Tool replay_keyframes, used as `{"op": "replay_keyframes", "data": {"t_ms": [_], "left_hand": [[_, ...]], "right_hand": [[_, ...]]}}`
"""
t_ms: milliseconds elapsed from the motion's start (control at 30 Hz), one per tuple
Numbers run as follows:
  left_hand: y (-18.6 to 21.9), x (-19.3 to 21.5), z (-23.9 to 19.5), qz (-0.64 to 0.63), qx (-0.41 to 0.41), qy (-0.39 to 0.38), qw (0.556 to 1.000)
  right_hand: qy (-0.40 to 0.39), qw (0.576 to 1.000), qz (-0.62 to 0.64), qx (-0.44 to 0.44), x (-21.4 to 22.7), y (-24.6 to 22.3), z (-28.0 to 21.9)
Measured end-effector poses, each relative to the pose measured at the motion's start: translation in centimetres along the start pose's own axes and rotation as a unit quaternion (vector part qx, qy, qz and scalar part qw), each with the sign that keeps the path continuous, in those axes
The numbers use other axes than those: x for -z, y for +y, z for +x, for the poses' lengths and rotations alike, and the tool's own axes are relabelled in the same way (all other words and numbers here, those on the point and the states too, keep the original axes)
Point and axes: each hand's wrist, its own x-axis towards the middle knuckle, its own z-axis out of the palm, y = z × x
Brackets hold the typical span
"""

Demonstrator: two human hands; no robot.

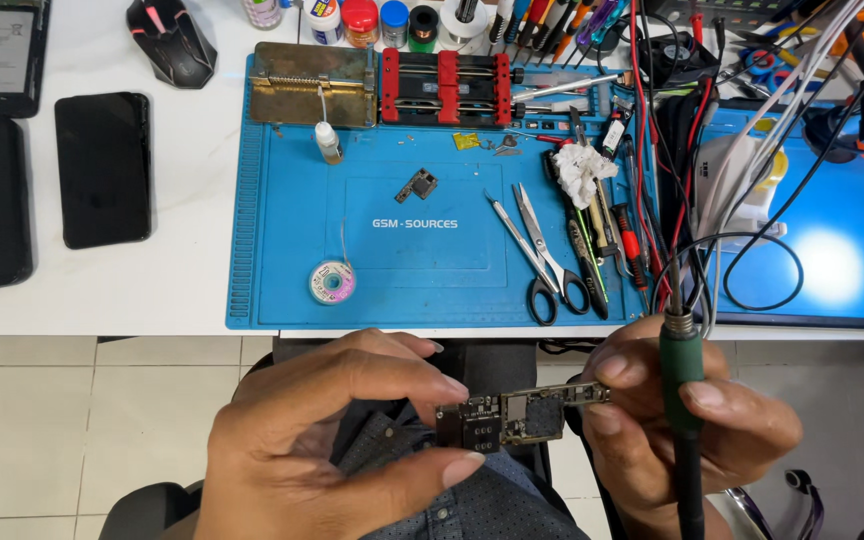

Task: The person cleans a small circuit board with a brush, then places it on a workbench. They pick up a disassembled smartphone, remove a ribbon cable, and set it aside. Finally, they use multimeter probes to test points on the phone's internal components.

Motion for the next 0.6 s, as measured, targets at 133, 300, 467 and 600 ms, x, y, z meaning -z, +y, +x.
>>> {"op": "replay_keyframes", "data": {"t_ms": [133,300,467,600], "left_hand": [[0.06,0.11,0.02,-0.017,0.008,-0.019,1.000],[-0.41,-0.10,-0.01,-0.017,0.024,-0.008,1.000],[-0.65,0.04,0.11,-0.033,0.029,-0.011,0.999],[-0.84,0.08,0.09,-0.040,0.040,-0.010,0.998]], "right_hand": [[-0.001,1.000,-0.015,0.011,-0.09,0.15,0.15],[0.002,1.000,-0.015,0.011,-0.16,0.50,-0.03],[-0.007,1.000,-0.016,0.004,-0.47,0.36,0.22],[-0.004,1.000,-0.006,-0.003,-0.84,0.36,0.35]]}}
